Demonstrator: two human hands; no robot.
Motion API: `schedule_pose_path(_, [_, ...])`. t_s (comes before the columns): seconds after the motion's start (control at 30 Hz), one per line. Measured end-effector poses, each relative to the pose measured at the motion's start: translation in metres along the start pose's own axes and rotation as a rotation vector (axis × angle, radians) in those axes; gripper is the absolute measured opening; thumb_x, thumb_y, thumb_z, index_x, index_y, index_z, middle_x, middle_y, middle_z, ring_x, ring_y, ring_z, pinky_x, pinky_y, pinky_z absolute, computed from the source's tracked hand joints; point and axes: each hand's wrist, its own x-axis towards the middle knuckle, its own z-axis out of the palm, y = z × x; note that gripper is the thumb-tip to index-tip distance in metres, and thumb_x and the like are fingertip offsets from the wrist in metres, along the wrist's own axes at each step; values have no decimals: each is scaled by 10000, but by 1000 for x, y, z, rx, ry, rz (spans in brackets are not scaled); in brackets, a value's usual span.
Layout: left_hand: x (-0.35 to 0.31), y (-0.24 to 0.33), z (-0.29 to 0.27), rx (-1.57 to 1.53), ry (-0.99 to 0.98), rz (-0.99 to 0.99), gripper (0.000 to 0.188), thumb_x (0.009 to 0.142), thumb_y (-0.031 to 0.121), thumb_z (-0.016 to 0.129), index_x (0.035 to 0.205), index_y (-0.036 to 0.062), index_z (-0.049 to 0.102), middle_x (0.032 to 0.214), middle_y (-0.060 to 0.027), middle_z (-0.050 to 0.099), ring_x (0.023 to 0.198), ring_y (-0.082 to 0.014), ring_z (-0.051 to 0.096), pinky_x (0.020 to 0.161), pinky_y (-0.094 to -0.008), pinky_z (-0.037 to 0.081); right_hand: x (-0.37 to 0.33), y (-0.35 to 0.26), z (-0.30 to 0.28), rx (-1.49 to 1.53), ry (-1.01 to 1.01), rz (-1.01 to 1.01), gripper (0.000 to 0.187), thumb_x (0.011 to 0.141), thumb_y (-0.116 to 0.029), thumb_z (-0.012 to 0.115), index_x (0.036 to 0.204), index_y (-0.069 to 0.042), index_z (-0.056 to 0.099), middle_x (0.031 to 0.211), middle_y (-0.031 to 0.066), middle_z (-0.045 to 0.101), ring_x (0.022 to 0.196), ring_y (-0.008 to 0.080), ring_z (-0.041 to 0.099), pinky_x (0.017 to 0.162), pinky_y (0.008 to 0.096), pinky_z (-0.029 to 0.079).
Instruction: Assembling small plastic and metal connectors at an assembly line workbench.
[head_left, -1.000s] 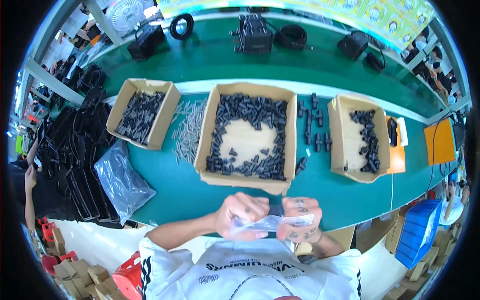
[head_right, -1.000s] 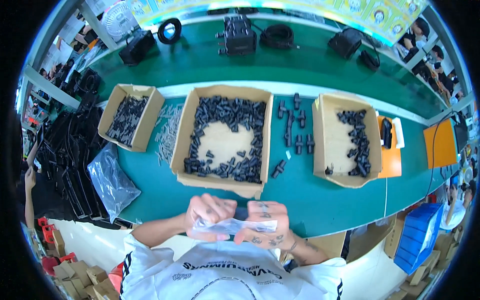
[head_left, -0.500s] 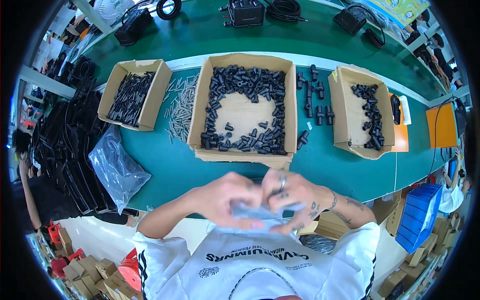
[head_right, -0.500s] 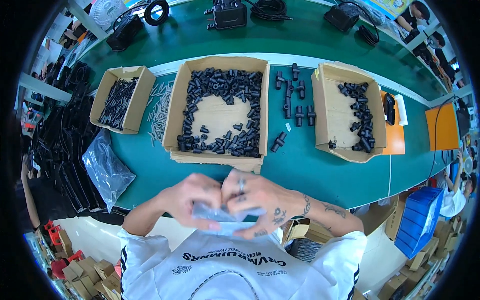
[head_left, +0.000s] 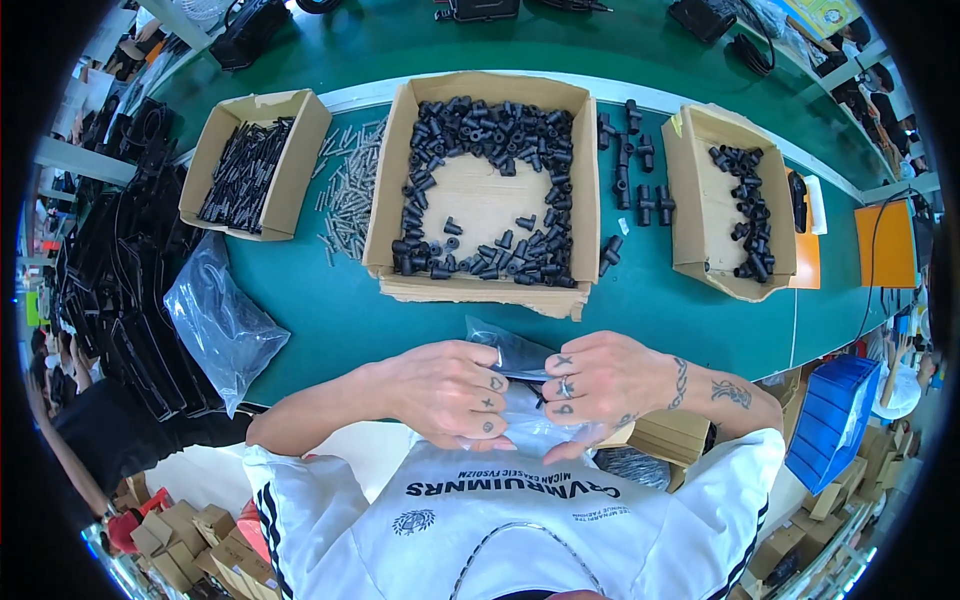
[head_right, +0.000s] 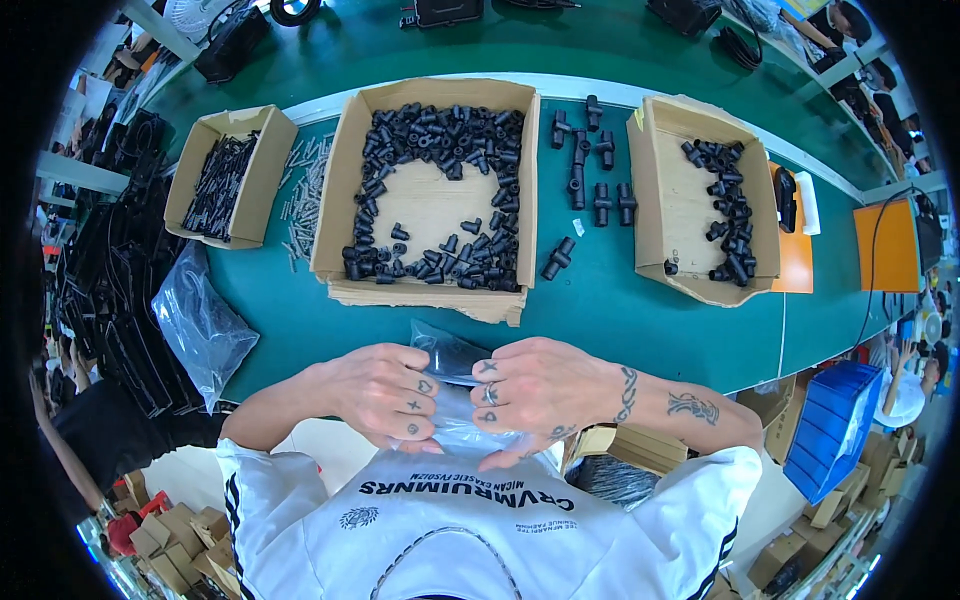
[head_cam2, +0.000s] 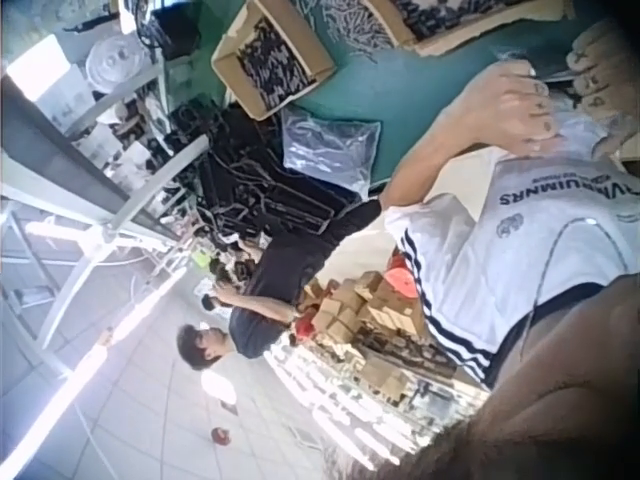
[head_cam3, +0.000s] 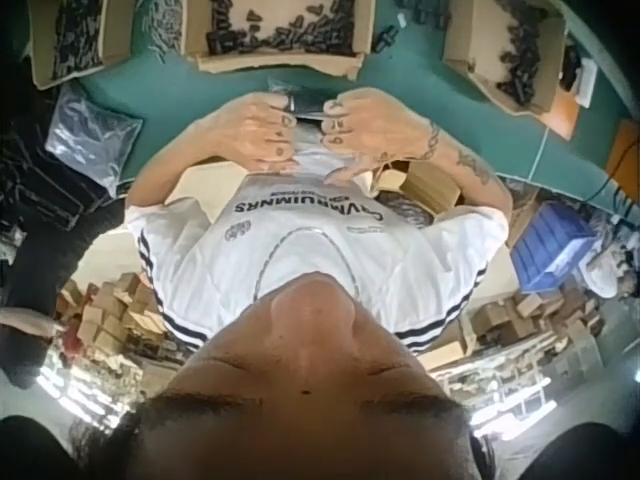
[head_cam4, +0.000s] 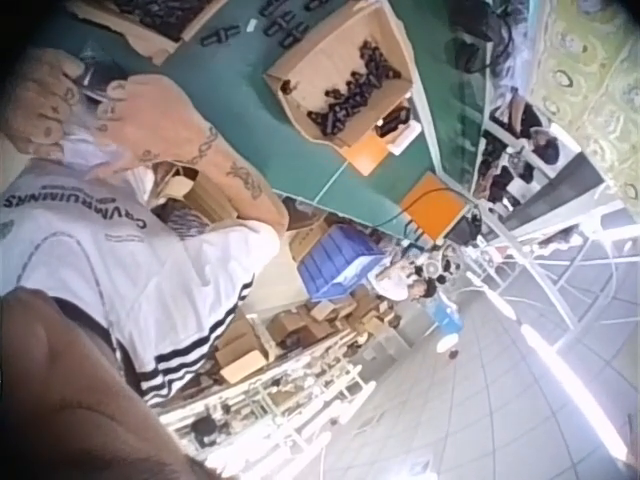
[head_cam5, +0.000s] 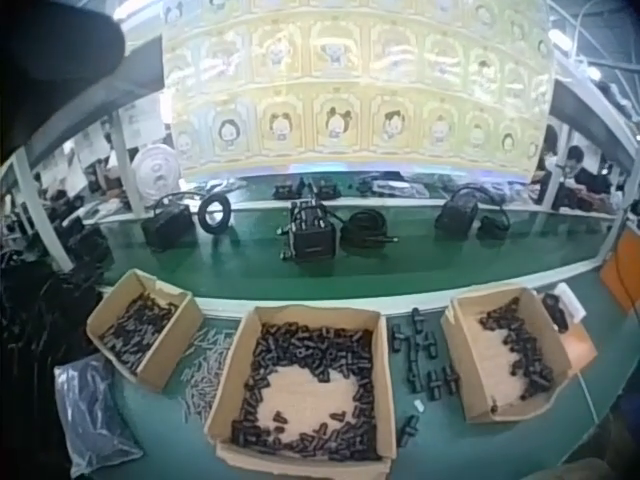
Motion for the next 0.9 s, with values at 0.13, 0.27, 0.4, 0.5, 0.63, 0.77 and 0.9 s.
schedule_pose_path(0.13, [-7, -2, 5, 4, 16, -20, 360, 831, 240, 767, 642, 105, 492, 577, 15, 433, 560, -161, 469, 525, -316, 328, -7, 0, 5, -77, 15, 25, 465, 787, -474, 771, 671, -96, 527, 664, -2, 434, 652, 165, 485, 525, 286, 399])
schedule_pose_path(0.27, [-14, -5, 8, 7, 25, -50, 369, 837, 220, 761, 637, 106, 472, 580, 14, 437, 559, -163, 472, 520, -316, 336, -12, 4, 18, -89, 98, 27, 535, 754, -469, 820, 614, -133, 428, 628, -16, 356, 577, 140, 428, 480, 277, 333])
schedule_pose_path(0.4, [-20, -7, 10, 18, 8, -83, 369, 837, 223, 756, 644, 102, 466, 586, 5, 447, 561, -174, 480, 516, -320, 338, -16, 3, 25, -155, 132, 68, 533, 752, -451, 827, 603, -137, 424, 613, -19, 344, 552, 137, 427, 461, 268, 331])
schedule_pose_path(0.5, [-23, -6, 13, 58, 10, -108, 358, 840, 246, 751, 660, 96, 480, 608, -6, 471, 567, -185, 487, 521, -323, 345, -21, -1, 26, -181, 99, 133, 479, 777, -428, 802, 627, -128, 460, 629, -10, 393, 577, 142, 472, 474, 277, 374])
schedule_pose_path(0.63, [-25, 3, 3, 61, 36, -256, 317, 830, 311, 761, 738, 93, 551, 700, -40, 542, 627, -220, 532, 570, -335, 379, -16, -7, 21, -96, 74, 263, 334, 788, -282, 777, 686, -106, 512, 672, 16, 441, 631, 166, 522, 522, 299, 444])
schedule_pose_path(0.77, [-30, 23, 8, 91, 163, -337, 304, 790, 337, 797, 834, 105, 606, 872, -60, 596, 811, -241, 610, 712, -361, 419, -16, -10, 18, 14, 114, 183, 211, 689, -81, 735, 767, -67, 539, 752, 44, 446, 690, 211, 534, 575, 317, 462])
schedule_pose_path(0.9, [-34, 31, 18, 133, 373, -451, 391, 738, 289, 846, 1027, 134, 632, 1160, -70, 593, 1191, -276, 561, 927, -435, 386, -1, -13, 20, 103, 115, 117, 239, 634, 12, 715, 798, -37, 549, 786, 63, 456, 732, 237, 533, 618, 335, 478])
